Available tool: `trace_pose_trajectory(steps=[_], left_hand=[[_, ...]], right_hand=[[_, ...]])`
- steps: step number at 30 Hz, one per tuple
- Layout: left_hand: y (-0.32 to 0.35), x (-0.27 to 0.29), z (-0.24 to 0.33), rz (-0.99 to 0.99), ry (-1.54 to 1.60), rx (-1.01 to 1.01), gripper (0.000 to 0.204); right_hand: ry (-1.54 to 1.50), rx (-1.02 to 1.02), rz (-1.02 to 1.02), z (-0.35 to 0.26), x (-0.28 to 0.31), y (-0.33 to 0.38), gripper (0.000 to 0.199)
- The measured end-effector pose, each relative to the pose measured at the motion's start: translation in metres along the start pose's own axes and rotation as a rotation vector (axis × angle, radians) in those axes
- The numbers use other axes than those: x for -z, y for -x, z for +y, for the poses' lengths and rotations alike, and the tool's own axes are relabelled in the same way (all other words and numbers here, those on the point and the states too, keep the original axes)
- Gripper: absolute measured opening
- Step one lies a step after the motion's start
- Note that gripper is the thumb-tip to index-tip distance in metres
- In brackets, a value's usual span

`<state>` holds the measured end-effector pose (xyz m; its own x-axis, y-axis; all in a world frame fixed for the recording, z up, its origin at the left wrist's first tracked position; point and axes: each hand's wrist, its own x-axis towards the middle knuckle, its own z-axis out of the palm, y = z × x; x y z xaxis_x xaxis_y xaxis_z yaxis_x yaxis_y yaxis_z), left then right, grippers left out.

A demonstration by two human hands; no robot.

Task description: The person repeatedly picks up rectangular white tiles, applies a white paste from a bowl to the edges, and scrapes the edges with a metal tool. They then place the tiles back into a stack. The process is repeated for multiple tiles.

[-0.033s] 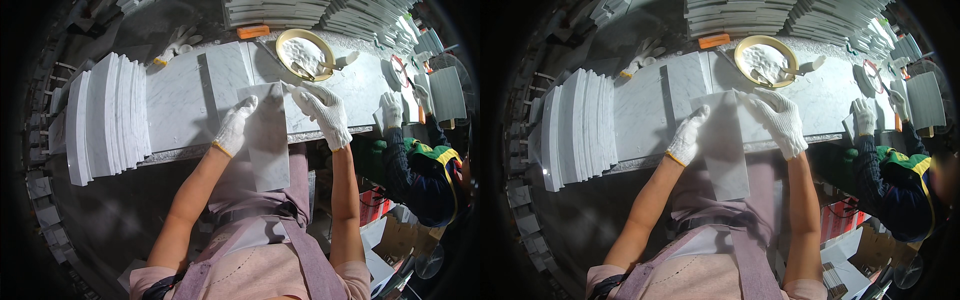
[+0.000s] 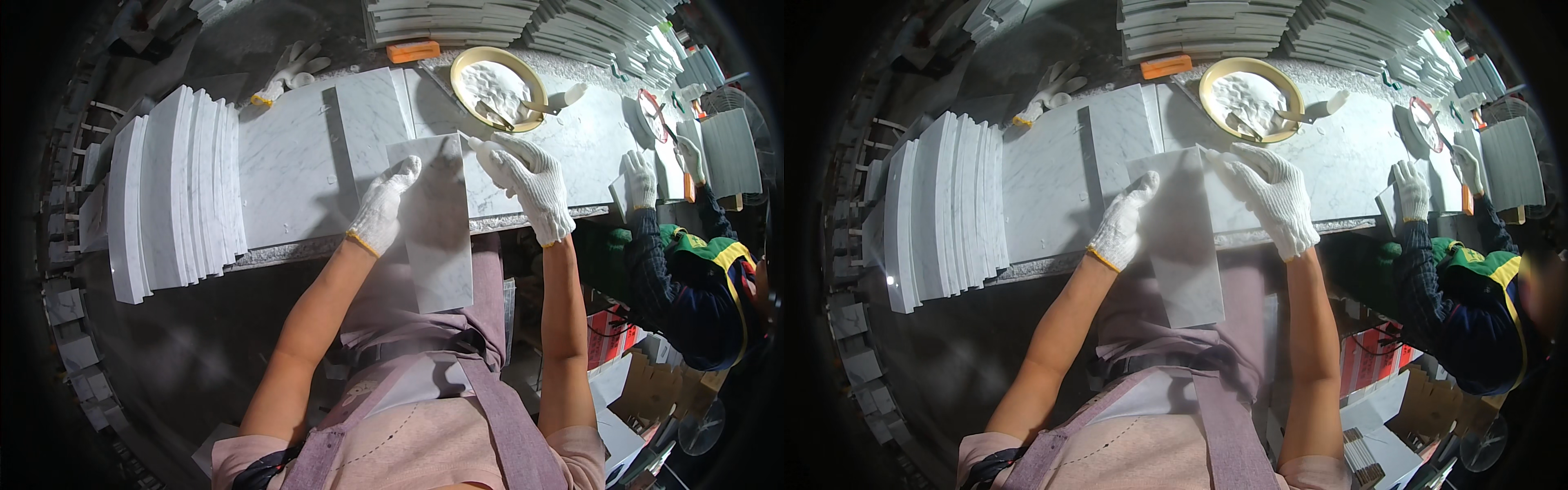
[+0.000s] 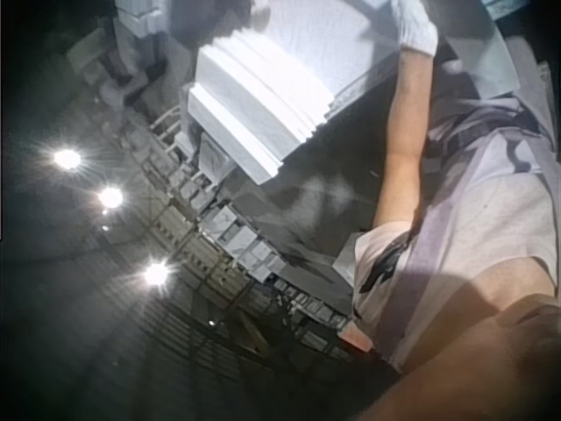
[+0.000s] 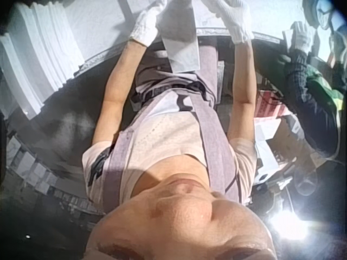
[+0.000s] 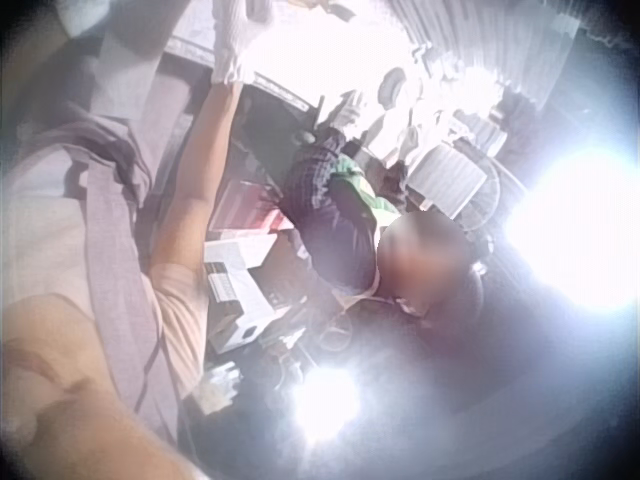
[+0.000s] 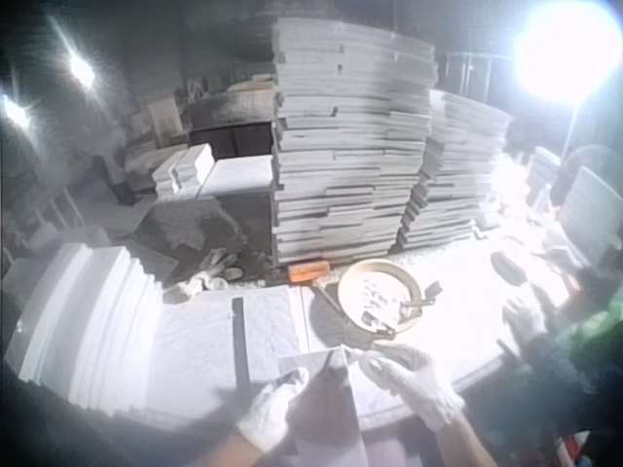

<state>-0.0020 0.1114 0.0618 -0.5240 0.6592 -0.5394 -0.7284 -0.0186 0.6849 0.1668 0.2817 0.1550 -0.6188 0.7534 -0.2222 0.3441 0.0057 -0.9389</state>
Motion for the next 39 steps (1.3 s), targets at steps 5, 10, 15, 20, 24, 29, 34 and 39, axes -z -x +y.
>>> trace_pose_trajectory(steps=[5,10,15,20,24,29,34,39], left_hand=[[-0.001,0.0,0.002,-0.013,0.026,0.048,0.027],[0.005,-0.005,0.004,0.019,0.005,0.01,0.027],[0.005,-0.005,0.006,0.027,0.036,0.05,0.029],[0.004,-0.004,0.004,0.02,0.016,0.034,0.027],[0.005,-0.006,0.006,0.02,0.059,0.06,0.027],[0.007,-0.007,0.007,-0.015,0.016,0.01,0.03],[0.008,-0.009,0.007,0.01,0.01,0.021,0.033],[0.009,-0.015,0.009,0.065,-0.013,0.027,0.031]], right_hand=[[0.017,-0.005,0.0,-0.004,0.0,0.001,0.045],[0.01,-0.012,-0.005,-0.005,0.001,0.0,0.045],[0.013,-0.001,-0.001,-0.005,0.0,0.0,0.045],[0.015,0.002,-0.001,-0.004,0.001,0.0,0.046],[-0.071,-0.025,-0.016,0.003,0.006,0.003,0.051],[-0.434,-0.028,-0.079,0.029,0.016,0.012,0.074],[-0.743,-0.057,-0.061,0.073,0.038,0.02,0.063],[-0.73,0.016,0.125,0.103,0.059,0.01,0.049]])
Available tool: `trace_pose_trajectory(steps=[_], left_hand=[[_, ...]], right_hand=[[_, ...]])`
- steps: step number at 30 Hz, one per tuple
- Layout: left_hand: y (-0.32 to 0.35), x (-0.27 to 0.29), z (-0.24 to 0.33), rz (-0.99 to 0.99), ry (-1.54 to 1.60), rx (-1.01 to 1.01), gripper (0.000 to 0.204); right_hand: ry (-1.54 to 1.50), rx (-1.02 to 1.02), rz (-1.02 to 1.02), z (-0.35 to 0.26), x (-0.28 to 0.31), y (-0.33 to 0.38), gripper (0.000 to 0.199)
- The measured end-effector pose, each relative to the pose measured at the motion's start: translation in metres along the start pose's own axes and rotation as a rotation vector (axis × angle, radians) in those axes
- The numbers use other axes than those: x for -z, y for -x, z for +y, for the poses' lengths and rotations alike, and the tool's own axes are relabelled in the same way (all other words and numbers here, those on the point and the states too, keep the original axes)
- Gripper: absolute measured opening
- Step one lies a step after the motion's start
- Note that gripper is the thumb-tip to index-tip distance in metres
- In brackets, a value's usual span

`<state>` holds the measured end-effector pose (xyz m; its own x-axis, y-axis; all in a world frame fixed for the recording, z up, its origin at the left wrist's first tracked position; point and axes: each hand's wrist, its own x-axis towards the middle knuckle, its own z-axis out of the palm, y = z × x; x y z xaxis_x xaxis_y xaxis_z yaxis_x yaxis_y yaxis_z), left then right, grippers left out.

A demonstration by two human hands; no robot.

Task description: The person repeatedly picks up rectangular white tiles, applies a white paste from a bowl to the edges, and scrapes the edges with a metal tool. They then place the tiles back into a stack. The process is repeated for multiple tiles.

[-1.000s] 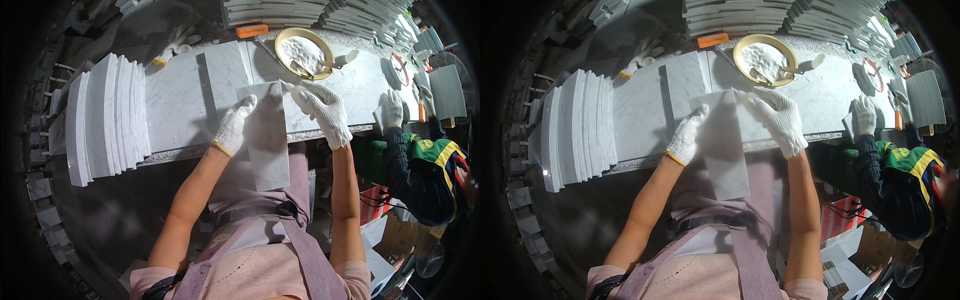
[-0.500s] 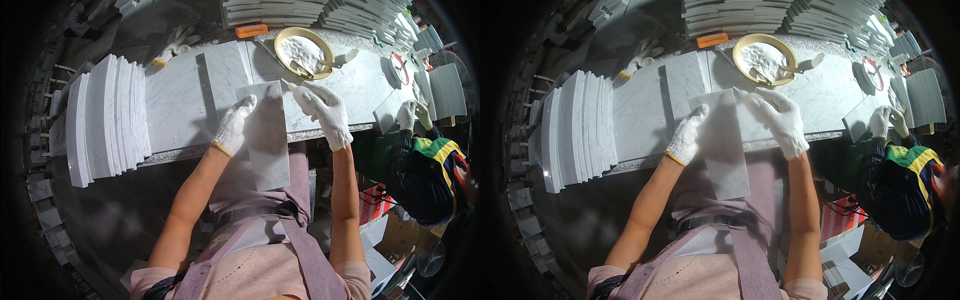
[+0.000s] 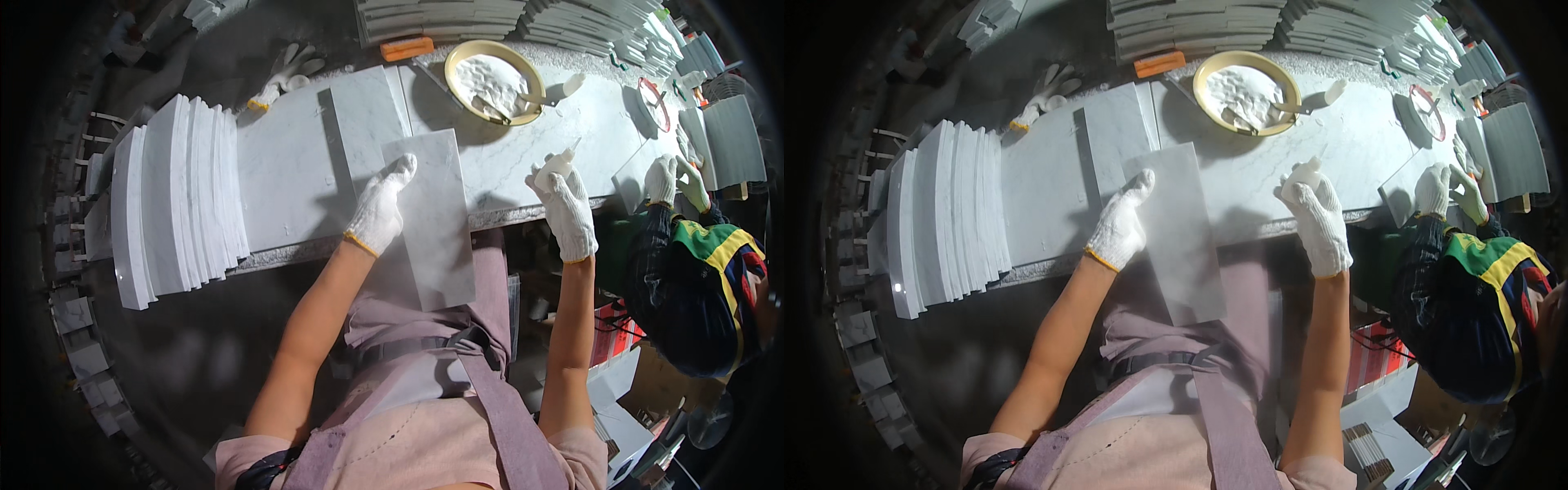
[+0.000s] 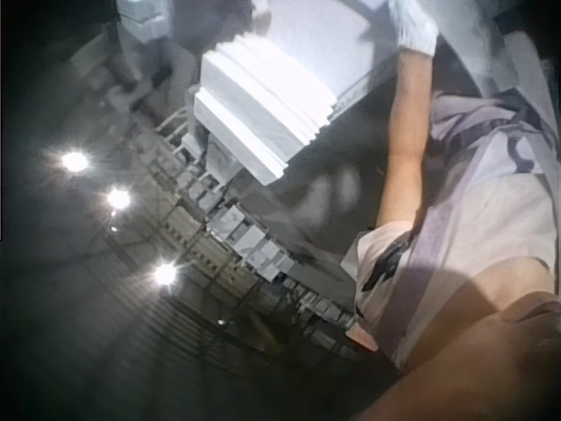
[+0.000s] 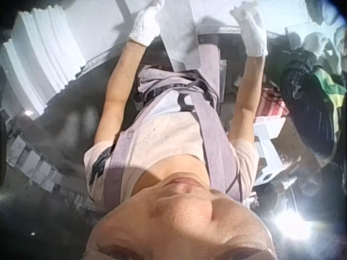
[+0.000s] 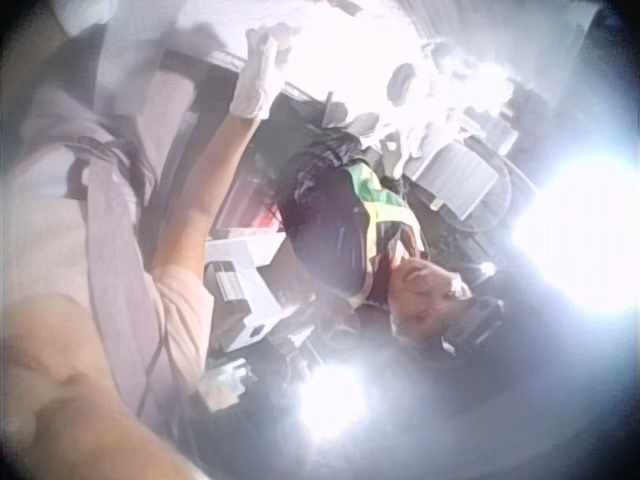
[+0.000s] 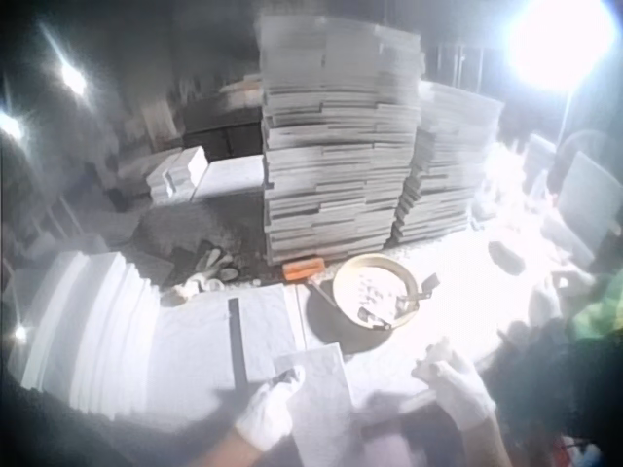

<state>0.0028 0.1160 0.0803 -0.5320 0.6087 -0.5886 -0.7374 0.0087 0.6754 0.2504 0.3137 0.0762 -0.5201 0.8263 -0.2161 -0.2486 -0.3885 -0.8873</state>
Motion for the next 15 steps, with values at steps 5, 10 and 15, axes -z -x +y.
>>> trace_pose_trajectory(steps=[5,10,15], left_hand=[[-0.002,-0.001,0.002,-0.01,0.047,0.042,0.03],[-0.005,0.005,0.0,-0.018,0.023,0.044,0.032],[-0.007,0.006,-0.002,0.007,-0.005,0.074,0.035]], right_hand=[[0.64,0.296,0.231,0.003,0.007,-0.027,0.041],[1.059,0.227,0.448,0.014,0.008,-0.051,0.045],[1.202,0.227,0.45,0.022,0.015,-0.051,0.054]])
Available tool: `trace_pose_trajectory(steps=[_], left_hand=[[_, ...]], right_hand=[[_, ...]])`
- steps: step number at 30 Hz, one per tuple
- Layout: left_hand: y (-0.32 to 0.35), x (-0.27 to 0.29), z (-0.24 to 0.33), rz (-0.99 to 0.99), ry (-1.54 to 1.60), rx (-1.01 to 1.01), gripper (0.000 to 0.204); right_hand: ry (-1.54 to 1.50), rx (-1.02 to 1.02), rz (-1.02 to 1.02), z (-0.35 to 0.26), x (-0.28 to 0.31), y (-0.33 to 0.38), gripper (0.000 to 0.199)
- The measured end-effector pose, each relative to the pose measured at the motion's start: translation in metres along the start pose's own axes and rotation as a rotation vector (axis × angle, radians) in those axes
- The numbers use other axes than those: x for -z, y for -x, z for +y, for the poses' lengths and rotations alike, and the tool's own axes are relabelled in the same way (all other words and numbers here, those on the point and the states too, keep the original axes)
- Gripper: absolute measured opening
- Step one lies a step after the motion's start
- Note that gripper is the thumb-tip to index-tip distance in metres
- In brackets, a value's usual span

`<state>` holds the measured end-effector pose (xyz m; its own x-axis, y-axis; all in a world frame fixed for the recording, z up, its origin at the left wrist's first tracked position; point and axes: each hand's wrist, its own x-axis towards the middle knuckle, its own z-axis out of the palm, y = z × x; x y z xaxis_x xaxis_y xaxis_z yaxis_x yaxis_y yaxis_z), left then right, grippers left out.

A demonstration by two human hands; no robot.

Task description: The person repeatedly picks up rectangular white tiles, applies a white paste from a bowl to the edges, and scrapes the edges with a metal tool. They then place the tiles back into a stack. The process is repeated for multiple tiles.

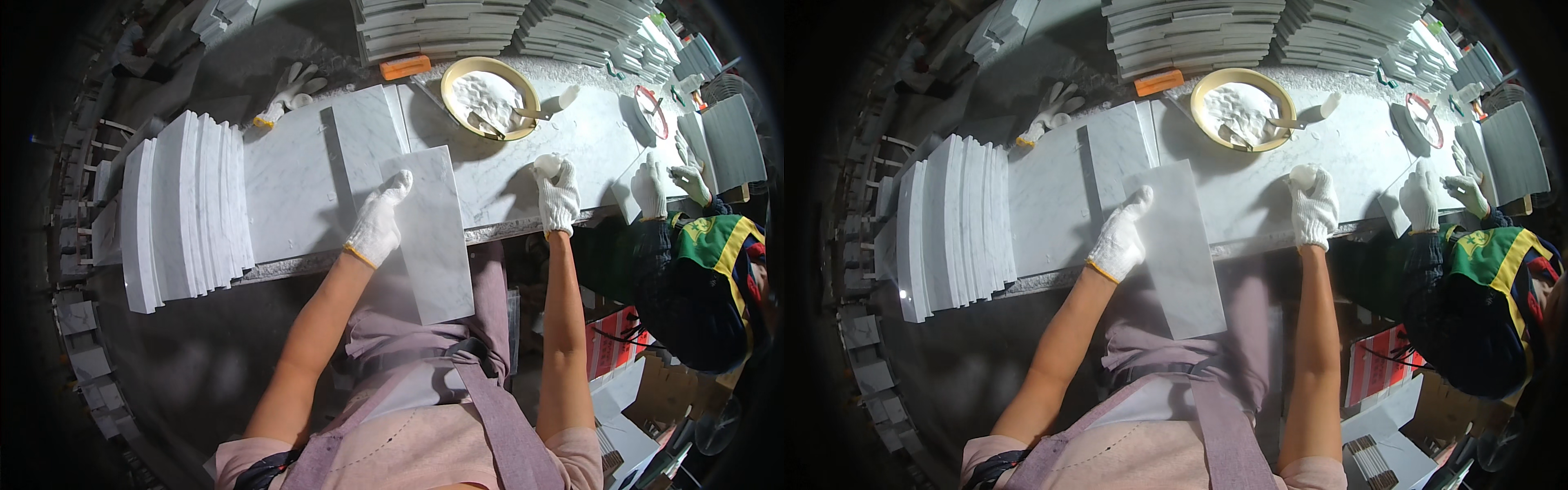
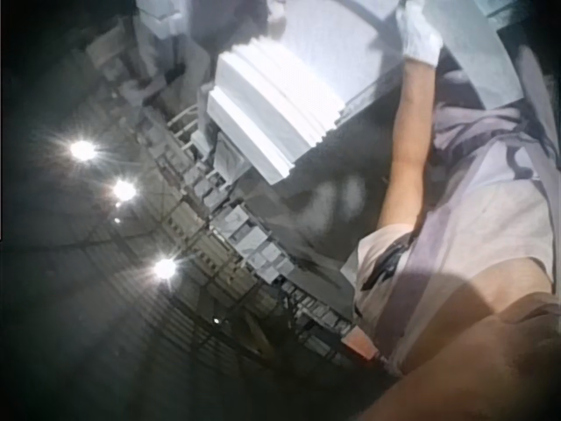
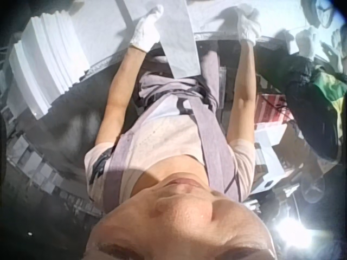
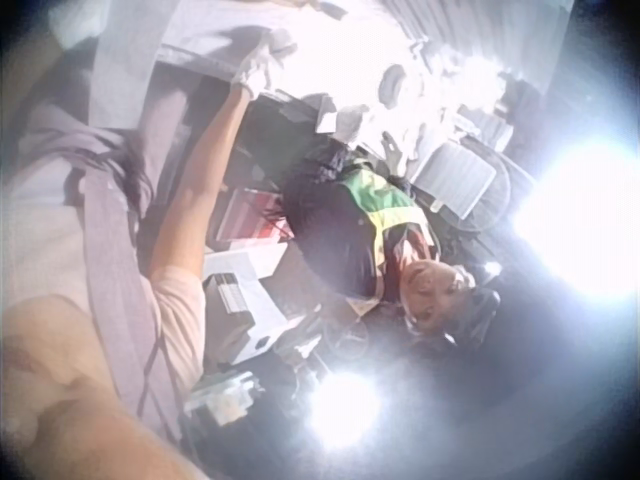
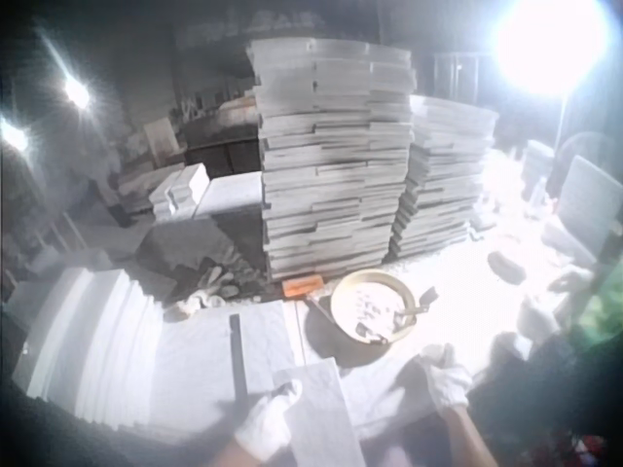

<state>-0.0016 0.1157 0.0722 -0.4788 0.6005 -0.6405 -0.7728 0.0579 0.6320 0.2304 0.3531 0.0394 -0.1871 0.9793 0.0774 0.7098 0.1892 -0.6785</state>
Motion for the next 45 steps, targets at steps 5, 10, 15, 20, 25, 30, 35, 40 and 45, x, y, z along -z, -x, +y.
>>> trace_pose_trajectory(steps=[5,10,15,20,25,30,35,40,45], left_hand=[[0.0,0.0,0.0,-0.023,0.004,-0.075,0.044],[0.004,0.0,0.003,-0.011,-0.02,-0.035,0.039],[0.004,-0.005,0.006,0.029,-0.005,-0.009,0.042],[0.001,-0.002,0.007,0.013,-0.039,0.024,0.048],[0.001,0.008,0.023,-0.024,-0.081,-0.004,0.034],[0.015,0.005,0.051,-0.139,-0.155,-0.124,0.035],[0.059,-0.024,0.059,-0.131,-0.368,-0.137,0.049],[0.068,-0.067,0.098,-0.316,-0.355,0.069,0.047],[0.042,-0.08,0.133,-0.412,-0.476,0.088,0.041]], right_hand=[[-0.298,-0.041,0.048,-0.007,0.016,0.024,0.07],[-0.53,-0.005,-0.093,-0.008,0.04,0.114,0.05],[-0.626,-0.16,-0.669,-0.006,0.027,0.189,0.037],[-0.583,-0.182,-0.797,-0.025,0.006,0.211,0.033],[-0.638,-0.227,-0.761,-0.05,0.02,0.214,0.028],[-0.748,-0.38,-0.812,-0.087,0.036,0.207,0.037],[-0.809,-0.342,-0.734,-0.119,0.037,0.19,0.046],[-0.757,-0.258,-0.758,-0.139,0.019,0.167,0.051],[-0.576,0.338,-0.677,-0.127,0.025,0.135,0.045]])
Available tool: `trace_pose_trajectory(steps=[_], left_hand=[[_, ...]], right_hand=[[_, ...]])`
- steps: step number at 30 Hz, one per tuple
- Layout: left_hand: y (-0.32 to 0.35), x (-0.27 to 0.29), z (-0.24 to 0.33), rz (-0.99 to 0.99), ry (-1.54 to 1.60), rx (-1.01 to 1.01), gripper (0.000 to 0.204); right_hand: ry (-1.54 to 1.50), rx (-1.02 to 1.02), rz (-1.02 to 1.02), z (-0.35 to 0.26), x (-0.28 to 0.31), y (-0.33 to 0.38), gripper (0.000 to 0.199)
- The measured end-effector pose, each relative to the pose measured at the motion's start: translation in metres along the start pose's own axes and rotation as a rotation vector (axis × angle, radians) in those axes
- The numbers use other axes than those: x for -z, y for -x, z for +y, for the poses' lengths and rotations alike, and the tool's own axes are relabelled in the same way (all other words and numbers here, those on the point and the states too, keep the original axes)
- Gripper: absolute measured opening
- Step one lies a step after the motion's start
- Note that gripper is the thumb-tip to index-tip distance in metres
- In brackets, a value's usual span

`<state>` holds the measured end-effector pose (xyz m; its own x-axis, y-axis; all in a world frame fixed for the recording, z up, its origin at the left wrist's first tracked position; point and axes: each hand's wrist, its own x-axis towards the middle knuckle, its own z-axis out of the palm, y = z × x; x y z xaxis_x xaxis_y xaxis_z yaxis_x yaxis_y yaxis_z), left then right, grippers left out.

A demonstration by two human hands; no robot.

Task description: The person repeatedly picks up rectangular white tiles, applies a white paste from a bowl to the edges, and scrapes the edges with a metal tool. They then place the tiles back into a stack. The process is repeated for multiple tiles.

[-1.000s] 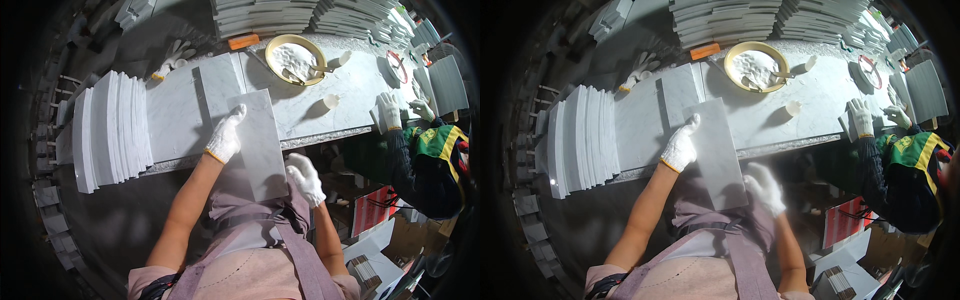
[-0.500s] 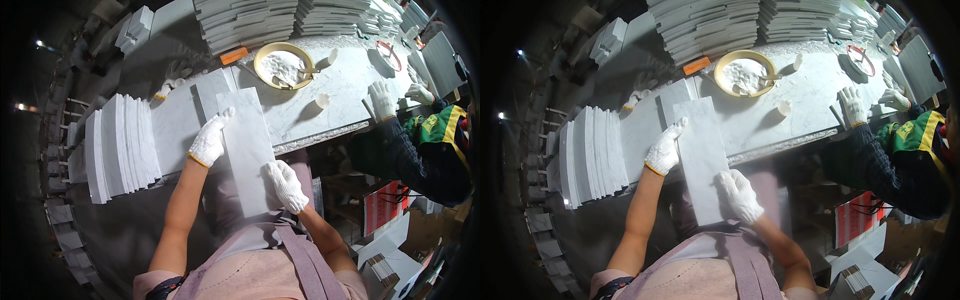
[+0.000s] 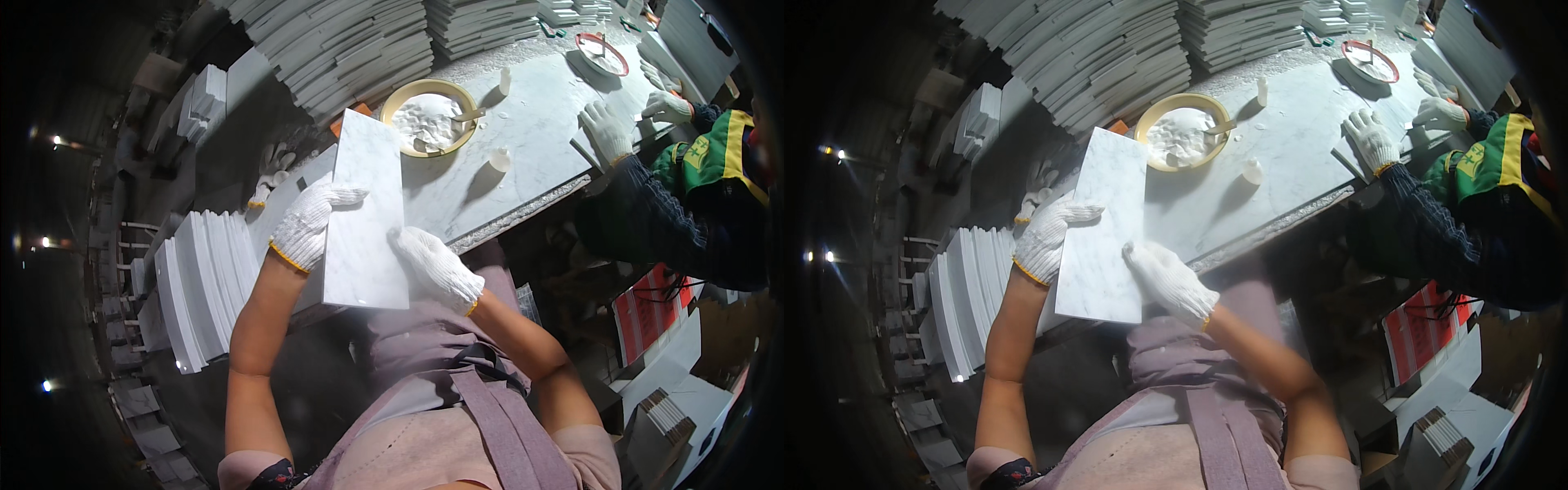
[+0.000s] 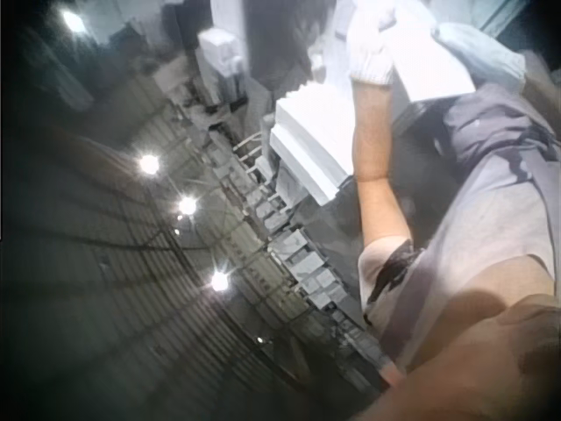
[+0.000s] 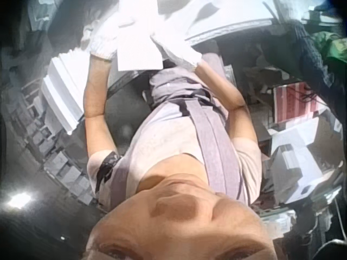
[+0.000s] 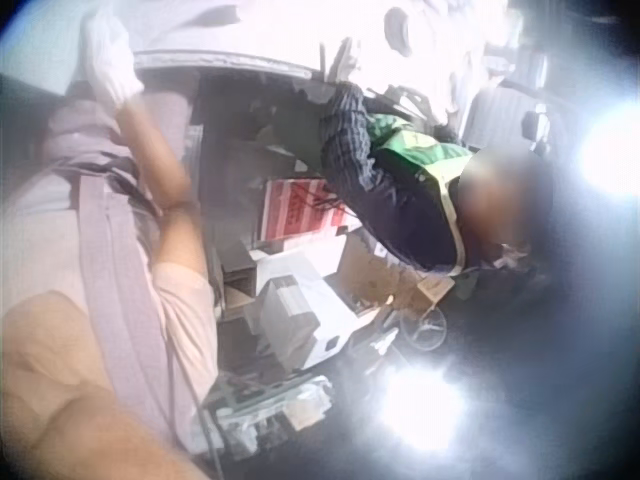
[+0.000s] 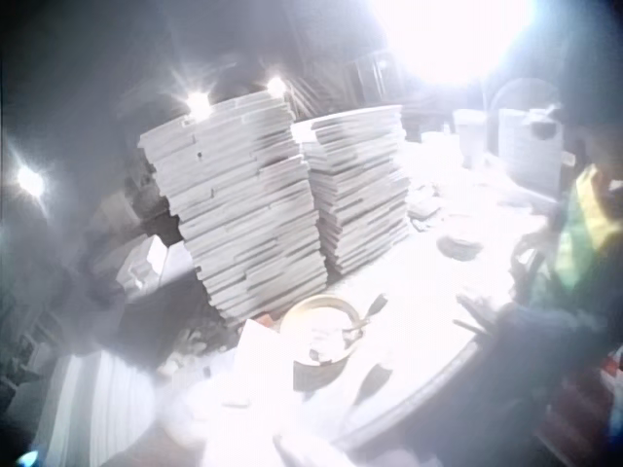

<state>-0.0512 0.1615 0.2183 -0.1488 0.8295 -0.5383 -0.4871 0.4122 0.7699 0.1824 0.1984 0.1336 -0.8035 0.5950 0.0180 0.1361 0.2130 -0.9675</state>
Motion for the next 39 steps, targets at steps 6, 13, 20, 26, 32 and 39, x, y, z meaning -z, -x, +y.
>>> trace_pose_trajectory(steps=[6,13,20,26,32,39], left_hand=[[0.0,0.005,0.005,-0.031,0.106,0.058,0.045],[0.007,0.015,0.002,0.012,0.112,0.068,0.042],[0.001,0.027,-0.001,-0.042,0.157,0.047,0.044],[-0.01,0.02,0.0,-0.011,0.126,0.067,0.047],[-0.019,0.017,0.003,-0.04,0.15,0.093,0.049],[-0.029,0.015,0.007,-0.037,0.118,0.107,0.051]], right_hand=[[-0.045,-0.199,0.439,0.033,0.052,-0.025,0.04],[0.619,-0.134,0.504,0.054,0.071,-0.101,0.044],[0.663,-0.095,0.514,0.062,0.08,-0.118,0.022],[0.473,-0.078,0.716,0.074,0.078,-0.129,0.019],[0.267,-0.289,0.624,0.079,0.082,-0.137,0.026],[-0.008,-0.192,0.628,0.067,0.075,-0.138,0.029]])
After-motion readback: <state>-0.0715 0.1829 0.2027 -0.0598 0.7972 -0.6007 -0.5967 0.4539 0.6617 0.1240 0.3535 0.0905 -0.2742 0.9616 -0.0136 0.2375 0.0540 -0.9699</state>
